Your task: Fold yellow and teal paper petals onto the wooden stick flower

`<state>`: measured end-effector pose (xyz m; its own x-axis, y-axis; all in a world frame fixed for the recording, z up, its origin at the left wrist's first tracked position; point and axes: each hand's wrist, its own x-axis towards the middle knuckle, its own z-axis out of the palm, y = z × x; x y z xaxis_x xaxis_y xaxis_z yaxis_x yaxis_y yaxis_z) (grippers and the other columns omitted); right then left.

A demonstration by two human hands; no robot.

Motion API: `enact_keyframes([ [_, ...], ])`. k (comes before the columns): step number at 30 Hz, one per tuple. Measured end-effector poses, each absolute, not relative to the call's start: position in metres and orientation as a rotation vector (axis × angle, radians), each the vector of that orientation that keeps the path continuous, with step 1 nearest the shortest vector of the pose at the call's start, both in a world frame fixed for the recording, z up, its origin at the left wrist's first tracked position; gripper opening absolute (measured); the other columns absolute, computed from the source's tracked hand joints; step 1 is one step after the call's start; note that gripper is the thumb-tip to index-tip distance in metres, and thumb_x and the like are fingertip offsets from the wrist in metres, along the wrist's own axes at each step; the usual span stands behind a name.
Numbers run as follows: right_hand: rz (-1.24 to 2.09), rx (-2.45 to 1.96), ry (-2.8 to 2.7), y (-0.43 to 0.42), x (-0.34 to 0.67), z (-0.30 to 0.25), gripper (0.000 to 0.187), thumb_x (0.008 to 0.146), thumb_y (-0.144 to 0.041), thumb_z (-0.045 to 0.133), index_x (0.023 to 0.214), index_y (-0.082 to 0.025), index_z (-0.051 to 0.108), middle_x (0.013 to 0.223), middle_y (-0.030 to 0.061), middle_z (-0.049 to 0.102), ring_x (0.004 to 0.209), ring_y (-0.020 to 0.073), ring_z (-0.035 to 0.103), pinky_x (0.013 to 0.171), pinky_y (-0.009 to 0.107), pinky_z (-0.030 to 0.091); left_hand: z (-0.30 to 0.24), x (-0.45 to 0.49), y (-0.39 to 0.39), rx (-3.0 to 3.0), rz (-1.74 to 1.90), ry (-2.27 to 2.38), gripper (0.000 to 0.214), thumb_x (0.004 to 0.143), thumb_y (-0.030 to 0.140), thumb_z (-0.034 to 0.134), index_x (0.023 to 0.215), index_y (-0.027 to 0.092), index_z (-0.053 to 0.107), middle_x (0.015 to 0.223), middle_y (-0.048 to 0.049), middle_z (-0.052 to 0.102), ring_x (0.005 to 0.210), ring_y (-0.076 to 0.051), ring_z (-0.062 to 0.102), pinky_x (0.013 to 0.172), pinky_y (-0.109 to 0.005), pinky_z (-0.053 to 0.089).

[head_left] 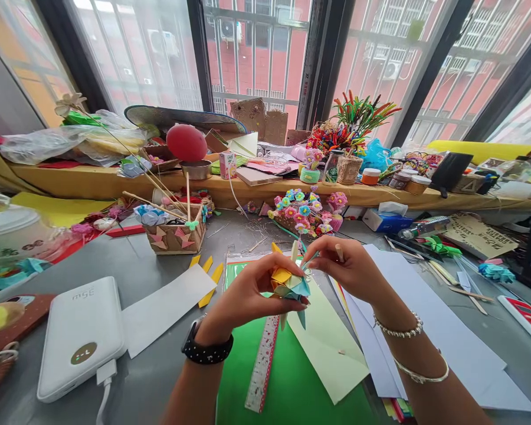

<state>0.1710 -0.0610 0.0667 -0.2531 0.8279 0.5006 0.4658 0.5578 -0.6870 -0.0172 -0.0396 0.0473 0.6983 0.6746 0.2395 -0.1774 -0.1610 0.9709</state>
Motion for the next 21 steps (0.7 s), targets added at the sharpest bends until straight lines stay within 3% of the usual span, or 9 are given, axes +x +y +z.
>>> enact_keyframes([
  [4,0.481,-1.096,-1.891,-0.059,0.171,0.065,0.014,0.077,-0.031,0.057,0.077,-0.017,0.06,0.048,-0.0076,0.036,0.042,0.0065,0.027,0.041,0.02,0.026,0.049,-0.016,-0.039,1.499,0.809,0.465,0.031,0.062,0.015,0.072,0.086,0.017,0.053,0.074,-0.0004,0.063,0.07,-0.016,0.064,0.064,-0.025,0.05],
  [9,0.28,-1.134,-1.796,-0.06,0.171,0.066,0.016,0.079,-0.031,0.055,0.09,-0.019,0.059,0.062,-0.0037,0.05,0.047,0.0069,0.038,0.045,0.019,0.032,0.046,-0.01,-0.033,1.389,0.843,0.502,0.034,0.06,0.017,0.073,0.088,0.017,0.053,0.072,-0.0002,0.064,0.069,-0.016,0.064,0.066,-0.028,0.049],
  [13,0.114,-0.997,-1.912,-0.066,0.167,0.067,0.011,0.075,-0.023,0.062,0.086,-0.021,0.061,0.073,-0.0017,0.052,0.054,0.007,0.045,0.046,0.018,0.035,0.042,-0.006,-0.029,1.392,0.932,0.592,0.036,0.061,0.021,0.072,0.09,0.018,0.052,0.075,0.0011,0.061,0.071,-0.015,0.062,0.065,-0.026,0.047],
  [21,-0.054,-1.045,-2.115,-0.066,0.156,0.059,0.016,0.08,-0.018,0.052,0.092,-0.024,0.062,0.082,0.0016,0.054,0.069,0.0111,0.055,0.059,0.022,0.044,0.037,-0.004,-0.026,1.476,0.98,0.645,0.038,0.062,0.025,0.07,0.095,0.018,0.051,0.065,0.006,0.05,0.057,-0.007,0.049,0.053,-0.018,0.041],
])
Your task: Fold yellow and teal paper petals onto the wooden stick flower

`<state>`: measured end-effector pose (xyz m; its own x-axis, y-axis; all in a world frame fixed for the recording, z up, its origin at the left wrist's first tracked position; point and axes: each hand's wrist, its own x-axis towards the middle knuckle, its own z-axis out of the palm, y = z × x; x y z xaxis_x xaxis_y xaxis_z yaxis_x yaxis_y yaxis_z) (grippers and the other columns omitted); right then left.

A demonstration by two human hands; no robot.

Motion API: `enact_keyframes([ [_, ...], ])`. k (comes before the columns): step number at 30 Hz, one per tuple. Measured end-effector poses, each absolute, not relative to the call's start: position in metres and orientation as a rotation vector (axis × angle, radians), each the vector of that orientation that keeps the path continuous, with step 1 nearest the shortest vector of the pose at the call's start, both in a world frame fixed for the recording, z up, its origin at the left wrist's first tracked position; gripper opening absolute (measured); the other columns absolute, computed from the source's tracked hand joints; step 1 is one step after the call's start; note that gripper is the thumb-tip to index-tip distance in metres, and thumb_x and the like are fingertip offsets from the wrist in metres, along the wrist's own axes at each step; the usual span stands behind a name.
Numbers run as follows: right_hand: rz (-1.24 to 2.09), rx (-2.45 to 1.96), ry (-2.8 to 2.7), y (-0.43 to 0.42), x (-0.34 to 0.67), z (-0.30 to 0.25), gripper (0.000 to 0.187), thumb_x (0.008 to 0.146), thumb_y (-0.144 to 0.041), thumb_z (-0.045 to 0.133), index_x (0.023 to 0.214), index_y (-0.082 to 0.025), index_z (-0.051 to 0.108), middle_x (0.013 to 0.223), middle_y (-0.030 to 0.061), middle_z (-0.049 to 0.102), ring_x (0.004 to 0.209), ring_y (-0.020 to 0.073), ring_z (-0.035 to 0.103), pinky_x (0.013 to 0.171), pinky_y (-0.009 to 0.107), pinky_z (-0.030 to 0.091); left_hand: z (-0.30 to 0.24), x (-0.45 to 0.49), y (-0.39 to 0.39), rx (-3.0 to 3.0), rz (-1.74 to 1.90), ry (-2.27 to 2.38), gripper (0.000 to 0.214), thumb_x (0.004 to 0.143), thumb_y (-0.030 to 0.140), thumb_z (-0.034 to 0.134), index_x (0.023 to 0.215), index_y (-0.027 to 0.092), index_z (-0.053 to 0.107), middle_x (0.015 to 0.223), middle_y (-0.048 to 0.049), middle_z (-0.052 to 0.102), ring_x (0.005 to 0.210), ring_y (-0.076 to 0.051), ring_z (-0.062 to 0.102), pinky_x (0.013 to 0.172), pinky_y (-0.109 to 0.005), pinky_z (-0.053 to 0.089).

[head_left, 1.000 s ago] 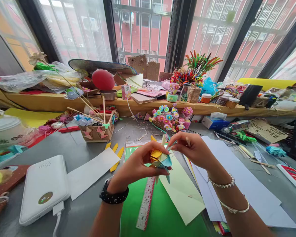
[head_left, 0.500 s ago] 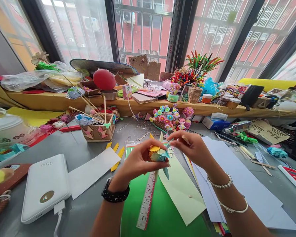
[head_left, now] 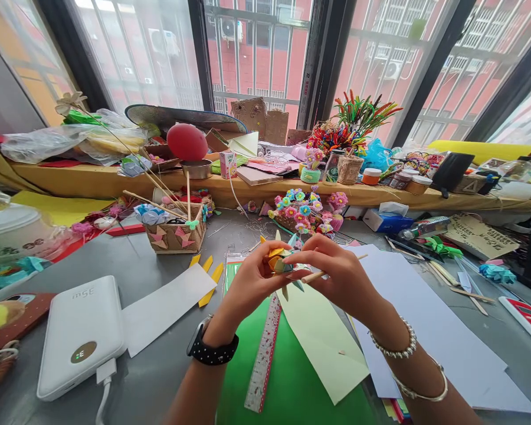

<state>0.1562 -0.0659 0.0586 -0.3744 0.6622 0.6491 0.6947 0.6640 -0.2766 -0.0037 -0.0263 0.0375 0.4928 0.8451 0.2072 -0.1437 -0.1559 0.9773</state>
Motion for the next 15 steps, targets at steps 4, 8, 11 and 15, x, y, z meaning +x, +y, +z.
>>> enact_keyframes([
  [4,-0.078,-1.093,-2.093,-0.064,0.157,0.058,0.008,0.078,-0.016,0.055,0.083,-0.02,0.059,0.081,0.0019,0.055,0.071,0.0125,0.056,0.063,0.023,0.045,0.039,-0.002,-0.029,1.469,0.94,0.623,0.042,0.064,0.024,0.068,0.101,0.019,0.05,0.065,0.0055,0.05,0.054,-0.006,0.047,0.051,-0.018,0.039],
  [8,-0.11,-1.116,-2.088,-0.063,0.158,0.057,0.007,0.079,-0.016,0.052,0.08,-0.02,0.057,0.081,0.0022,0.055,0.072,0.0129,0.056,0.062,0.022,0.044,0.038,-0.001,-0.027,1.437,1.007,0.681,0.043,0.062,0.025,0.07,0.1,0.018,0.052,0.067,0.0043,0.052,0.054,-0.007,0.047,0.049,-0.018,0.039],
  [11,-0.069,-1.155,-2.083,-0.06,0.158,0.055,0.005,0.081,-0.021,0.053,0.083,-0.02,0.057,0.083,0.0027,0.055,0.072,0.0133,0.056,0.063,0.023,0.043,0.033,0.001,-0.023,1.398,1.06,0.71,0.045,0.058,0.027,0.072,0.098,0.018,0.053,0.066,0.0043,0.053,0.055,-0.008,0.049,0.048,-0.018,0.039],
  [15,0.07,-1.194,-2.067,-0.055,0.158,0.054,0.009,0.081,-0.027,0.053,0.086,-0.019,0.056,0.081,0.0023,0.055,0.07,0.013,0.055,0.063,0.024,0.044,0.029,0.002,-0.02,1.384,0.978,0.7,0.045,0.06,0.029,0.071,0.099,0.016,0.052,0.063,0.0047,0.053,0.052,-0.007,0.049,0.045,-0.018,0.038],
])
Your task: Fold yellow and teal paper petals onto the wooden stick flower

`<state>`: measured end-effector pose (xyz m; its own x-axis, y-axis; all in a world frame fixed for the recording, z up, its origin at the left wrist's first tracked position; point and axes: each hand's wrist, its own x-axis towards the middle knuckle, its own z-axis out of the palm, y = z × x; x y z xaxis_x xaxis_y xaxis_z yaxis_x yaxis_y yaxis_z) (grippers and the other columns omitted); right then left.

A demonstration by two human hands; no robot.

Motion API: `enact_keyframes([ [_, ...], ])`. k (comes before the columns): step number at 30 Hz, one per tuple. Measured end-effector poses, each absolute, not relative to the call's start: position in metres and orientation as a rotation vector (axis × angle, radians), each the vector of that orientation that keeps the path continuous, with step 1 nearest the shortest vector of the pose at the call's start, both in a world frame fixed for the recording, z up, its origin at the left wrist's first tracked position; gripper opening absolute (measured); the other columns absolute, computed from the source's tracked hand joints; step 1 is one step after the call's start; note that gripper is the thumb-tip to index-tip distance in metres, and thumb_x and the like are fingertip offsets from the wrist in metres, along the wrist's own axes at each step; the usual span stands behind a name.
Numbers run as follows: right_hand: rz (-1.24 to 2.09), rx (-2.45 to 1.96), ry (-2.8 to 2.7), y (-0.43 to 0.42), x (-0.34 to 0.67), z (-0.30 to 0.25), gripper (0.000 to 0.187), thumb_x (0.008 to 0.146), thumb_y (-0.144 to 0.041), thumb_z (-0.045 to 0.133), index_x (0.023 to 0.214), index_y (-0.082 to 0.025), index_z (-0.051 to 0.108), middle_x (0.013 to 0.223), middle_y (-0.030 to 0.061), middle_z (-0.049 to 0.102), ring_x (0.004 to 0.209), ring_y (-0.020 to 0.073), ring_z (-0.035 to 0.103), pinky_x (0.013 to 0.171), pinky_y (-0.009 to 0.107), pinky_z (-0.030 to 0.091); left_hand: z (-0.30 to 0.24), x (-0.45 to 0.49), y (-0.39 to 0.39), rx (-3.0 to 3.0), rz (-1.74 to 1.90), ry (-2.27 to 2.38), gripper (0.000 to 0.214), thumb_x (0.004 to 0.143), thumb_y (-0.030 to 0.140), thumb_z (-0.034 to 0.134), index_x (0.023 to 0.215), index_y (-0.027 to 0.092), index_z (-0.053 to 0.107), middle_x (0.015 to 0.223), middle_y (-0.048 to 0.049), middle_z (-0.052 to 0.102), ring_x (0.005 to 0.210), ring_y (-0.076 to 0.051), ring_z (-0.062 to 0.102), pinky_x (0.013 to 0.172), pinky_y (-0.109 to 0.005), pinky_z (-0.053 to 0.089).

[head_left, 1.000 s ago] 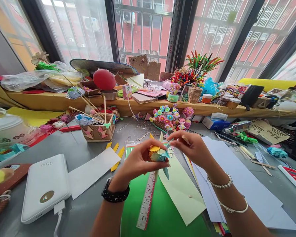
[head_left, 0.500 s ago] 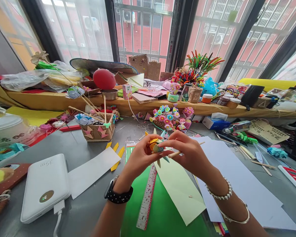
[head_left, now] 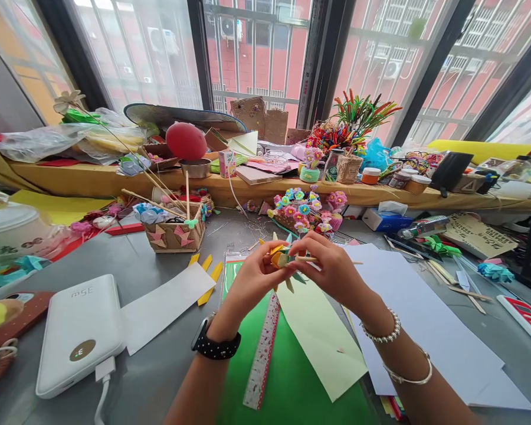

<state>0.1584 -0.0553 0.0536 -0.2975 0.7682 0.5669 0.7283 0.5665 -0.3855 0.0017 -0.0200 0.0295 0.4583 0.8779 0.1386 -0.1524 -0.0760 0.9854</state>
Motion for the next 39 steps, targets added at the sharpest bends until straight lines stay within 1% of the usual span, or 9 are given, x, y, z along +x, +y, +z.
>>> enact_keyframes([
  [3,0.156,-1.209,-2.076,-0.053,0.161,0.054,0.011,0.081,-0.028,0.053,0.087,-0.019,0.056,0.082,0.0029,0.055,0.069,0.0131,0.054,0.058,0.023,0.043,0.03,0.002,-0.021,1.369,0.931,0.694,0.046,0.062,0.029,0.07,0.101,0.016,0.051,0.063,0.0045,0.054,0.053,-0.007,0.05,0.045,-0.017,0.037],
  [8,0.145,-1.211,-2.127,-0.051,0.166,0.055,0.01,0.079,-0.025,0.057,0.076,-0.017,0.053,0.077,0.002,0.052,0.067,0.0133,0.052,0.058,0.024,0.041,0.028,0.004,-0.021,1.325,0.89,0.674,0.05,0.06,0.025,0.072,0.104,0.017,0.05,0.072,0.0026,0.059,0.058,-0.008,0.054,0.049,-0.018,0.04],
  [10,0.155,-1.215,-2.148,-0.051,0.169,0.056,0.01,0.078,-0.026,0.057,0.076,-0.017,0.055,0.077,0.0017,0.052,0.065,0.0126,0.051,0.056,0.024,0.04,0.027,0.005,-0.021,1.318,0.895,0.672,0.051,0.059,0.025,0.072,0.104,0.017,0.05,0.074,0.0021,0.06,0.059,-0.009,0.055,0.051,-0.019,0.041],
  [16,0.236,-1.114,-2.232,-0.052,0.177,0.06,0.006,0.078,-0.022,0.058,0.078,-0.018,0.063,0.08,0.0019,0.051,0.068,0.0115,0.052,0.059,0.024,0.042,0.03,0.003,-0.022,1.36,0.82,0.664,0.047,0.06,0.019,0.071,0.103,0.017,0.051,0.067,0.0034,0.058,0.059,-0.01,0.056,0.051,-0.02,0.04],
  [22,0.198,-1.068,-2.205,-0.053,0.176,0.06,0.011,0.08,-0.018,0.054,0.075,-0.018,0.065,0.078,0.002,0.05,0.068,0.0116,0.054,0.062,0.024,0.044,0.036,-0.003,-0.025,1.363,0.702,0.634,0.046,0.064,0.021,0.068,0.106,0.017,0.05,0.082,-0.0042,0.065,0.072,-0.015,0.061,0.057,-0.023,0.041],
  [26,0.122,-1.133,-2.117,-0.055,0.169,0.057,0.011,0.079,-0.015,0.054,0.075,-0.018,0.064,0.077,0.0023,0.051,0.068,0.0126,0.054,0.059,0.025,0.044,0.04,-0.005,-0.026,1.381,0.728,0.658,0.043,0.065,0.021,0.068,0.105,0.017,0.051,0.083,-0.0047,0.065,0.066,-0.012,0.058,0.05,-0.02,0.037],
  [30,0.059,-1.142,-2.058,-0.054,0.165,0.054,0.01,0.077,-0.013,0.055,0.075,-0.018,0.064,0.077,0.0024,0.051,0.069,0.0134,0.055,0.061,0.025,0.044,0.04,-0.006,-0.025,1.392,0.801,0.682,0.044,0.065,0.023,0.068,0.105,0.016,0.051,0.08,-0.0044,0.064,0.064,-0.011,0.057,0.049,-0.02,0.038],
  [35,0.025,-1.155,-2.019,-0.053,0.164,0.053,0.01,0.078,-0.015,0.055,0.074,-0.018,0.063,0.077,0.0027,0.051,0.068,0.0138,0.055,0.059,0.025,0.044,0.038,-0.007,-0.022,1.408,0.877,0.645,0.039,0.063,0.022,0.07,0.098,0.018,0.053,0.07,0.0011,0.058,0.056,-0.009,0.054,0.048,-0.019,0.04],
  [39,0.018,-1.143,-2.007,-0.053,0.163,0.053,0.007,0.077,-0.021,0.057,0.076,-0.018,0.064,0.076,0.003,0.052,0.066,0.0138,0.054,0.056,0.025,0.044,0.035,-0.004,-0.023,1.429,0.95,0.649,0.043,0.062,0.023,0.07,0.102,0.018,0.052,0.076,0.0004,0.058,0.064,-0.01,0.056,0.053,-0.019,0.044],
])
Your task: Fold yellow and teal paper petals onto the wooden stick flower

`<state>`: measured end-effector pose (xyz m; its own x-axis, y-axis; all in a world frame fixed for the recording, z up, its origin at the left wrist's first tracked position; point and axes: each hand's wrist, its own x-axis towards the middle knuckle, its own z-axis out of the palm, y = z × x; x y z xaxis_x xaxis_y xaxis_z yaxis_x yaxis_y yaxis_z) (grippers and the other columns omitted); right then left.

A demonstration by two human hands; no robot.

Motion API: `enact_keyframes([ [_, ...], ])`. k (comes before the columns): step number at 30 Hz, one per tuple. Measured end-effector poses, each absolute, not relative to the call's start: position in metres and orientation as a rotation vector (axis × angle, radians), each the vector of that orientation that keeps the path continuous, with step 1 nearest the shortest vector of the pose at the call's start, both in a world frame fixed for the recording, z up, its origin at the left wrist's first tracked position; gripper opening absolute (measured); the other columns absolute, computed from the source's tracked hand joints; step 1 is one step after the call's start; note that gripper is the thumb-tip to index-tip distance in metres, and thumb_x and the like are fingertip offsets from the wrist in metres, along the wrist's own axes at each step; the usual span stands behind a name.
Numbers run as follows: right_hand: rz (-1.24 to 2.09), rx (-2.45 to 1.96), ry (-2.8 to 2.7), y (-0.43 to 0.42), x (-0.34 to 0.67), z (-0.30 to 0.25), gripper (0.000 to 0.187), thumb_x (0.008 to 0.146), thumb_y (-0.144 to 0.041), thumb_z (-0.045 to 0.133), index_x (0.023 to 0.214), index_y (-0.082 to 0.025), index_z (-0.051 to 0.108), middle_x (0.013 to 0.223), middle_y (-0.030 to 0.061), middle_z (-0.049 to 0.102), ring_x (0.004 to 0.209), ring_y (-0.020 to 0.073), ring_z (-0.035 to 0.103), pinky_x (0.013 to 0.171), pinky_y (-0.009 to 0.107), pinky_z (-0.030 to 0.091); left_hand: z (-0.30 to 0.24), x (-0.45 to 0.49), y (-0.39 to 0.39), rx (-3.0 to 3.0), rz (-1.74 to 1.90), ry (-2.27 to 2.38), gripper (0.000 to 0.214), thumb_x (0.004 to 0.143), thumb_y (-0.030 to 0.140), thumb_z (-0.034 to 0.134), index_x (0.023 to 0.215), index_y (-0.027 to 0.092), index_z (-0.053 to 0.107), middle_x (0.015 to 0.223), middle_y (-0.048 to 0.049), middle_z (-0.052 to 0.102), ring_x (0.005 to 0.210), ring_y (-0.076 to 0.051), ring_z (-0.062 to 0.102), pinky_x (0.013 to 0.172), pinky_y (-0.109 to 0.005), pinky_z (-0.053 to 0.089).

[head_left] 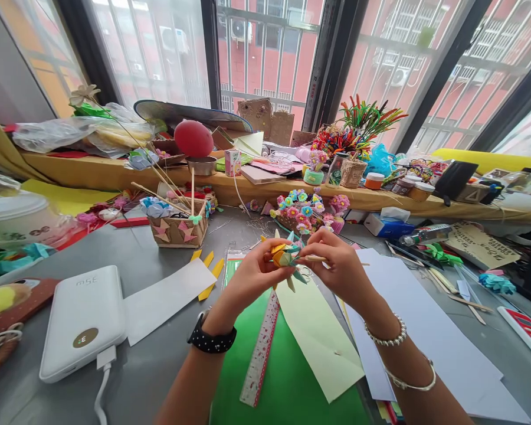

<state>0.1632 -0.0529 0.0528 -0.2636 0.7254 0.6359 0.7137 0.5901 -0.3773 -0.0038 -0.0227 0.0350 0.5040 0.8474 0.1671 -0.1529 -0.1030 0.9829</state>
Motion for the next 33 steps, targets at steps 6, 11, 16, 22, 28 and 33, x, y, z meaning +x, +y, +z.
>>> enact_keyframes([
  [6,0.03,-1.155,-2.004,-0.052,0.159,0.048,0.017,0.077,-0.03,0.059,0.089,-0.02,0.063,0.081,0.0043,0.054,0.072,0.0163,0.056,0.063,0.028,0.047,0.035,0.002,-0.028,1.537,1.044,0.805,0.044,0.065,0.028,0.066,0.105,0.016,0.051,0.087,-0.0044,0.06,0.077,-0.017,0.058,0.058,-0.023,0.047],
  [11,0.061,-1.172,-1.943,-0.051,0.156,0.047,0.009,0.077,-0.027,0.059,0.079,-0.02,0.063,0.077,0.003,0.052,0.07,0.0156,0.055,0.062,0.027,0.046,0.034,0.003,-0.029,1.565,1.042,0.788,0.039,0.069,0.028,0.063,0.104,0.017,0.052,0.089,-0.0046,0.059,0.077,-0.016,0.059,0.06,-0.022,0.048],
  [16,0.166,-1.156,-1.916,-0.053,0.158,0.051,0.013,0.076,-0.031,0.06,0.073,-0.018,0.062,0.077,0.0029,0.048,0.069,0.0144,0.052,0.058,0.025,0.045,0.034,0.003,-0.028,1.512,0.966,0.727,0.039,0.068,0.028,0.063,0.104,0.017,0.05,0.077,-0.0008,0.056,0.059,-0.01,0.055,0.044,-0.017,0.04],
  [22,0.172,-1.162,-1.953,-0.053,0.156,0.051,0.006,0.075,-0.024,0.06,0.077,-0.018,0.061,0.08,0.0029,0.049,0.072,0.0144,0.053,0.061,0.026,0.045,0.03,0.002,-0.026,1.582,0.98,0.756,0.038,0.07,0.029,0.061,0.105,0.017,0.051,0.08,-0.0011,0.056,0.064,-0.011,0.055,0.05,-0.019,0.042],
  [28,0.109,-1.189,-1.931,-0.054,0.154,0.05,0.003,0.075,-0.021,0.059,0.075,-0.018,0.06,0.078,0.0026,0.05,0.068,0.0143,0.053,0.059,0.026,0.044,0.023,0.004,-0.024,1.615,0.998,0.741,0.037,0.071,0.031,0.06,0.105,0.019,0.049,0.086,-0.0022,0.057,0.07,-0.013,0.057,0.055,-0.021,0.045],
  [33,0.003,-1.186,-1.878,-0.054,0.153,0.049,0.003,0.076,-0.018,0.058,0.075,-0.018,0.061,0.077,0.0023,0.049,0.064,0.0121,0.052,0.056,0.023,0.044,0.023,0.005,-0.024,1.598,0.983,0.714,0.039,0.071,0.03,0.061,0.105,0.018,0.049,0.085,-0.0022,0.056,0.068,-0.012,0.055,0.053,-0.02,0.043],
])
